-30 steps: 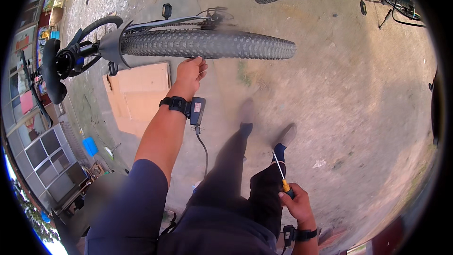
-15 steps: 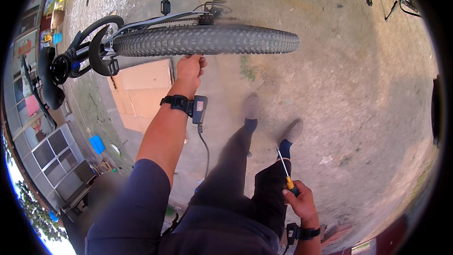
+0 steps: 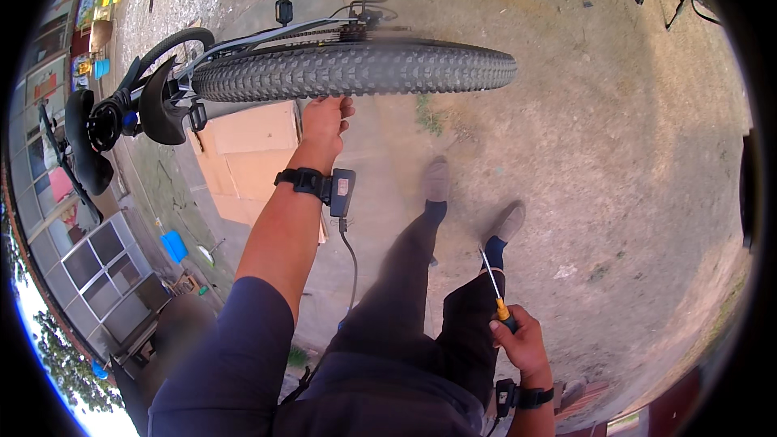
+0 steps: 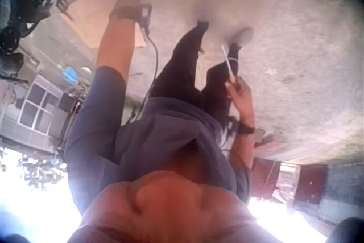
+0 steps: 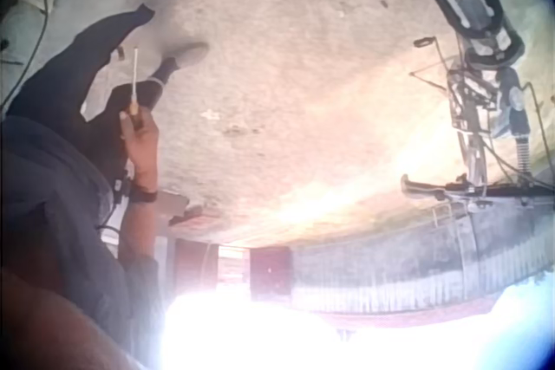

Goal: The person uses a screwdriver to adjust the derailleur and gears of a bicycle, then moves to a second bicycle to inspect and adjust the chain mechanism near the pedals.

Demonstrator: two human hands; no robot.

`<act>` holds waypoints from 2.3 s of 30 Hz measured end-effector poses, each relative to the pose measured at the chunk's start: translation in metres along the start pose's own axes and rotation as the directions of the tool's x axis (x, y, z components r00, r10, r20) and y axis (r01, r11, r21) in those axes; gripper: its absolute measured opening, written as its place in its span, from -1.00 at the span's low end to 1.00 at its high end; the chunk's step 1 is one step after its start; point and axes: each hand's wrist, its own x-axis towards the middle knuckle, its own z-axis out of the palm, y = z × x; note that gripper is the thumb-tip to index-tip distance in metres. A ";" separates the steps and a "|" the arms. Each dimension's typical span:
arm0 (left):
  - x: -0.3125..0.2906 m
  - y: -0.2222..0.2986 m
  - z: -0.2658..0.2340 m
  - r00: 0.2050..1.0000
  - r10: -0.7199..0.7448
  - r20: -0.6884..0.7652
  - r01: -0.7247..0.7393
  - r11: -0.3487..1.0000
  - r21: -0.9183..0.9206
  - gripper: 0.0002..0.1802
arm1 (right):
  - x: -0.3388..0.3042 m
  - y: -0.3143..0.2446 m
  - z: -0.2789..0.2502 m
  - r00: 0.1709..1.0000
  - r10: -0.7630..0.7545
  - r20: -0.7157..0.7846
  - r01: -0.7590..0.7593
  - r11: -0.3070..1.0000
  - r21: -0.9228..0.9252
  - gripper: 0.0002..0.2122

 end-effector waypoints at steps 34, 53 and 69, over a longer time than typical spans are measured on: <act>0.007 0.003 -0.008 0.999 0.025 0.034 -0.023 0.998 -0.052 -0.90 | 0.004 -0.004 -0.005 1.000 0.010 0.019 -0.011 0.998 0.057 -0.78; 0.010 0.001 -0.002 0.999 0.026 -0.019 -0.028 0.998 -0.057 -0.88 | 0.005 -0.002 0.000 1.000 0.012 0.014 -0.012 0.998 0.055 -0.78; 0.008 0.002 -0.003 0.999 0.034 -0.013 -0.035 0.998 -0.049 -0.89 | 0.009 0.004 -0.002 1.000 0.010 0.027 -0.012 0.998 0.069 -0.77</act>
